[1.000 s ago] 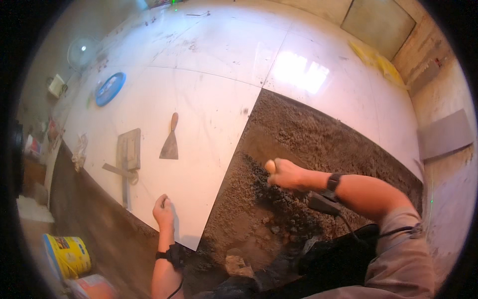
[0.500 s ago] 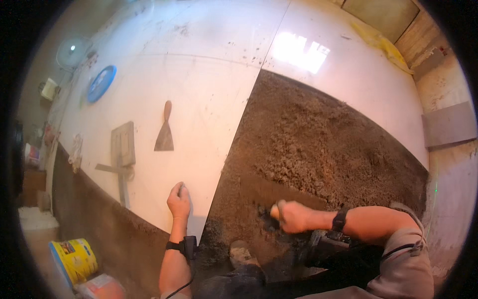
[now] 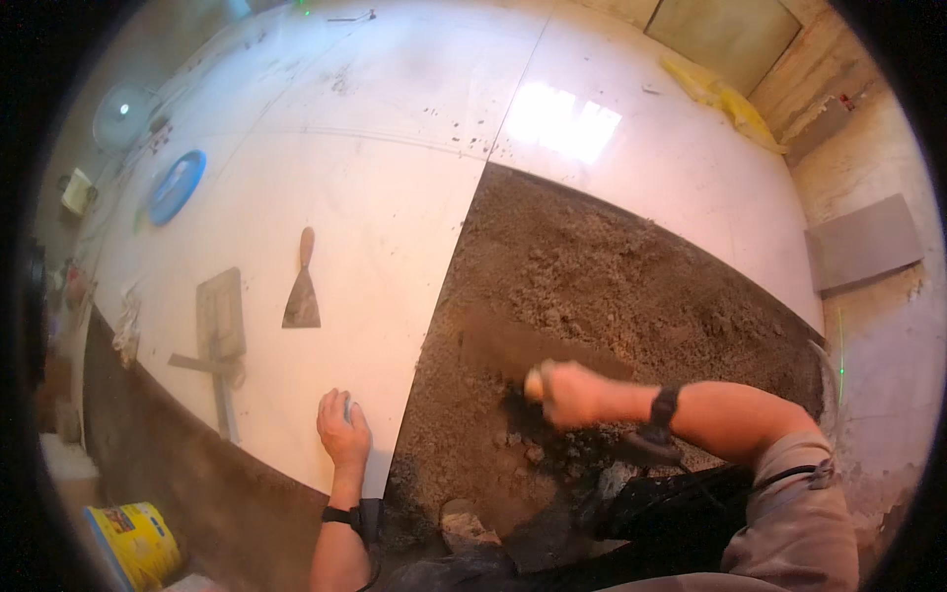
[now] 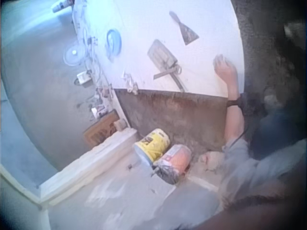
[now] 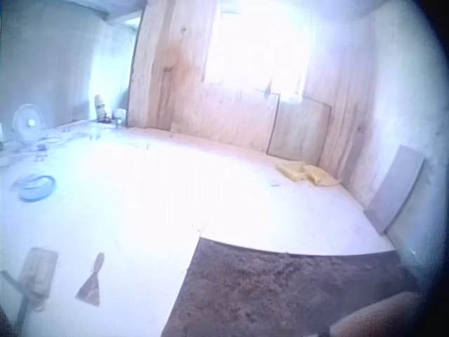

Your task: Leveling the substrate for a floor using a shovel and a notched trowel in preparation for laying tiles.

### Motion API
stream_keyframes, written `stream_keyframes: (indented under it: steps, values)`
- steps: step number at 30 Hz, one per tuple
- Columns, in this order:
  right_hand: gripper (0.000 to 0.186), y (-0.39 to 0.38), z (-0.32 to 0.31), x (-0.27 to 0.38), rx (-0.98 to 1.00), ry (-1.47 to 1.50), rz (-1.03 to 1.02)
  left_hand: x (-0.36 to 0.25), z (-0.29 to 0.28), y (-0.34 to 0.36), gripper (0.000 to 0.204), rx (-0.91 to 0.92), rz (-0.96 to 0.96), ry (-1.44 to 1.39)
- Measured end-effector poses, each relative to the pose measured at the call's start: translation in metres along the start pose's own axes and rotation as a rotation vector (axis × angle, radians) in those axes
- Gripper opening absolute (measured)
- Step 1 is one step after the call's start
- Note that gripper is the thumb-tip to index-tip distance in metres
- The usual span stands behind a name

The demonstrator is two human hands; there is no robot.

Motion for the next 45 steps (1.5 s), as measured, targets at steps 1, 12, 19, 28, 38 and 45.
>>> stream_keyframes:
  steps: [1,12,19,28,38,45]
  values:
    - [0.025,0.022,-0.026,-0.010,-0.196,0.020,-0.024,0.002,0.011,0.000,0.035,0.065,-0.053,0.070]
    - [0.013,-0.002,0.038,-0.075,0.258,-0.226,-0.087,-0.024,0.044,0.053,0.043,-0.040,-0.002,0.134]
    - [0.017,0.097,-0.136,-0.064,-0.417,0.010,0.055,-0.067,0.097,0.135,0.044,-0.029,0.031,0.109]
    - [0.022,0.059,-0.089,-0.091,0.112,-0.078,0.055,-0.101,0.120,0.174,0.050,-0.012,-0.339,0.356]
    - [0.023,0.147,-0.136,-0.126,-0.417,0.051,-0.085,-0.104,0.131,0.181,0.051,-0.001,-0.328,0.405]
    - [0.026,0.102,-0.182,-0.155,-0.440,0.004,0.024,-0.107,0.123,0.177,0.049,-0.043,-0.274,0.508]
Point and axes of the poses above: each hand's wrist, its own y-axis towards the middle knuckle, its own z-axis out of the palm, x = y × z, the point moved 7 cm from there along y, towards the middle knuckle, and after that the axes turned 2 degrees about -x, right-handed, at the moved point
